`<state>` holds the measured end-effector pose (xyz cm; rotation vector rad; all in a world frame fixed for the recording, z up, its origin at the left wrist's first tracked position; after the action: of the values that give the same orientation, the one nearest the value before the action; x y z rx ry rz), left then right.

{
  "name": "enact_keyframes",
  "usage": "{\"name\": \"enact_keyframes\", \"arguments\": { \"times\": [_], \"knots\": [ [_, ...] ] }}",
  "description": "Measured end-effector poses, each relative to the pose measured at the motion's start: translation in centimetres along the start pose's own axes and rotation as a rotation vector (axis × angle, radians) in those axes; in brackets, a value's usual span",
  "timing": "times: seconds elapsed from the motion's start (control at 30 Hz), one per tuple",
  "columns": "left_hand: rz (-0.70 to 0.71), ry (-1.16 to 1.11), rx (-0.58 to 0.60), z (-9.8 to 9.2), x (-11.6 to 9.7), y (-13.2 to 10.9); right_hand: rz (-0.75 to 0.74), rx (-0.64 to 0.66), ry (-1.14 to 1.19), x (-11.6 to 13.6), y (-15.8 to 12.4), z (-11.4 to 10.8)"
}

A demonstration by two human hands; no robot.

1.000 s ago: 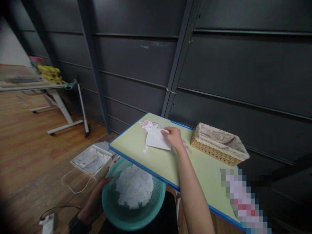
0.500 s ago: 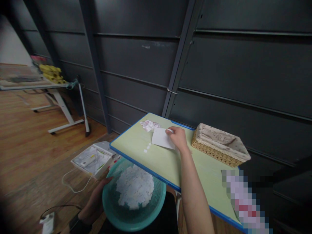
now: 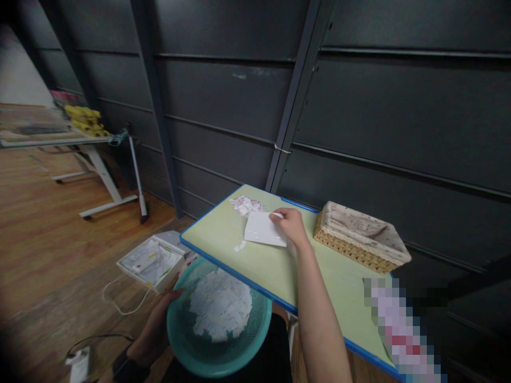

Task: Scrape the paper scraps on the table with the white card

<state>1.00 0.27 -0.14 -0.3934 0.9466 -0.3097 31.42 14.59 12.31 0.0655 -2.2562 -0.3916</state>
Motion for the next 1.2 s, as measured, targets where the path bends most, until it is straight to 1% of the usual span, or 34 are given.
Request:
{"name": "enact_keyframes", "arguments": {
  "times": [0.13, 0.2, 0.3, 0.37, 0.43, 0.53, 0.6, 0.73, 0.83, 0.97, 1.03, 1.13, 1.2],
  "knots": [
    [-0.014, 0.003, -0.008, 0.2, -0.2, -0.3, 0.007, 0.123, 0.034, 0.2, -0.2, 0.3],
    [-0.014, -0.015, -0.002, 0.2, -0.3, -0.4, 0.008, 0.121, 0.09, 0.3, -0.3, 0.2],
    [0.017, -0.042, 0.022, 0.1, -0.4, -0.4, 0.013, 0.076, 0.122, 0.2, -0.3, -0.1],
    [0.033, -0.042, 0.048, 0.1, -0.5, -0.3, 0.015, 0.097, 0.108, 0.1, -0.3, -0.1],
    [0.032, -0.023, 0.051, 0.0, -0.6, -0.2, 0.036, 0.17, 0.102, 0.0, -0.3, 0.2],
    [0.013, 0.007, 0.027, 0.2, -0.8, -0.3, 0.104, 0.317, 0.115, -0.1, -0.4, 0.6],
    [0.008, 0.02, 0.018, 0.3, -0.9, -0.5, 0.139, 0.381, 0.133, -0.1, -0.6, 0.7],
    [0.01, -0.007, 0.0, 0.7, -1.3, -1.0, 0.154, 0.412, 0.185, 0.1, -0.8, 0.5],
    [-0.015, 0.0, -0.009, 1.0, -1.6, -1.3, 0.163, 0.433, 0.2, 0.1, -0.9, 0.3],
    [0.001, 0.015, -0.008, 1.2, -1.8, -1.4, 0.181, 0.49, 0.215, 0.4, -1.1, 0.4],
    [-0.003, 0.025, -0.017, 1.0, -1.7, -1.3, 0.174, 0.544, 0.222, 0.8, -1.3, 0.6],
    [-0.018, 0.048, -0.026, 0.7, -1.6, -1.1, 0.142, 0.674, 0.247, 1.5, -1.6, 0.8],
    [-0.01, 0.046, -0.02, 0.5, -1.6, -1.1, 0.125, 0.715, 0.274, 1.7, -1.7, 0.9]
  ]
}}
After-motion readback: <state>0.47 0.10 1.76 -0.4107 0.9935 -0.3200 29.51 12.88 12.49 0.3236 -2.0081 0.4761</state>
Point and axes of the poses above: each hand's wrist, its own y-axis towards the middle knuckle, its own z-axis out of the palm, x = y × z, the point moved 1 cm from there along y, towards the middle knuckle, and after that the axes turned 4 degrees about z, right-handed, at the moved point
